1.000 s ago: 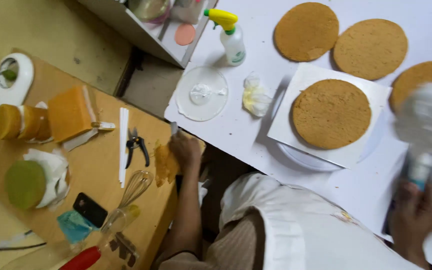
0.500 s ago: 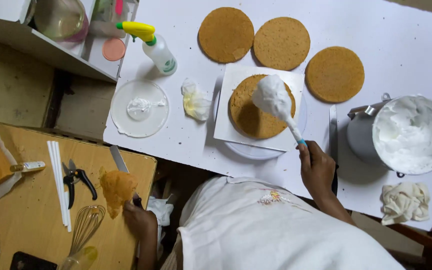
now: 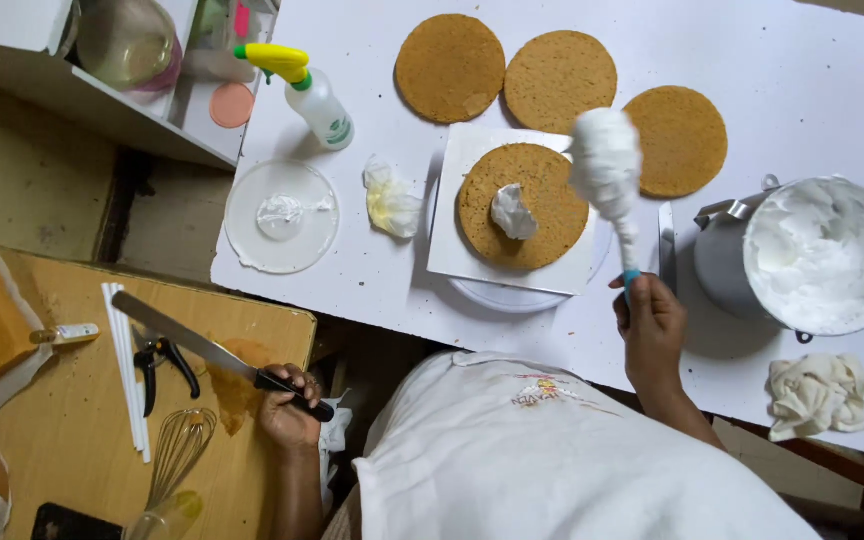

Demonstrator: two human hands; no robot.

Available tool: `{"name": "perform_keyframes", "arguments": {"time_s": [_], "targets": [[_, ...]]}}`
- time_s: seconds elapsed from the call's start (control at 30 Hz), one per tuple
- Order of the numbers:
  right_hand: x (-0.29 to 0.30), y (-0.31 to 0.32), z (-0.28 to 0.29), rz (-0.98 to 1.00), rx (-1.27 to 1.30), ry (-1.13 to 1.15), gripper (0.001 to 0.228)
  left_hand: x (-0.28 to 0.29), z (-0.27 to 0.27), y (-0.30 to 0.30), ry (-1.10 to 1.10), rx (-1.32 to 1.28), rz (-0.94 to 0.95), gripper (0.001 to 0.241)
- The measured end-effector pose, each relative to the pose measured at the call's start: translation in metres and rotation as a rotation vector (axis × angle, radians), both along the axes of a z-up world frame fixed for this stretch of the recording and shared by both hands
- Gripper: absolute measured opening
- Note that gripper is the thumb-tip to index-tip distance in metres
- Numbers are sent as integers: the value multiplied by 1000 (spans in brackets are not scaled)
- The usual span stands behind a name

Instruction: Applying and smoothing white frosting on a round cake layer using a spatula

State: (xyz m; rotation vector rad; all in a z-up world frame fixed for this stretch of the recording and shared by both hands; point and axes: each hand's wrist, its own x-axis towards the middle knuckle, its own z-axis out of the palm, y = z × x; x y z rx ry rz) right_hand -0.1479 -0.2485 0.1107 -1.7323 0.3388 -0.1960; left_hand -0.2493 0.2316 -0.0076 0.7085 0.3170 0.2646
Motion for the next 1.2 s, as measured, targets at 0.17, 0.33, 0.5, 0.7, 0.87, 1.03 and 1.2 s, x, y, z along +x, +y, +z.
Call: {"name": "perform_keyframes", "arguments": {"time_s": [0.17,0.33,0.5,0.7,0.87,1.03,1.2], "targets": [[-5,-58,1,-328,329,13,37,37,38,-35,-164,-3,-91,10],[-16,-142,-12,-608,831,45,65,67,50,-59,79,481,-170,19],[-42,-103,-87,-402,744,185,31,100,32,-103,18,439,-377,47],[-12,32,17,372,211,198,36,142,52,-222,-356,727,-603,50],[-9,22,-22,469,57,141,33,163,120,-279,-796,1097,-696,40],[-13,5,6,215,-704,37,47,179,71,-248,341,688,-411,39],[-37,9,-17,290,-1015,-147,47,199,-27,-225,506,55,-461,60]]}}
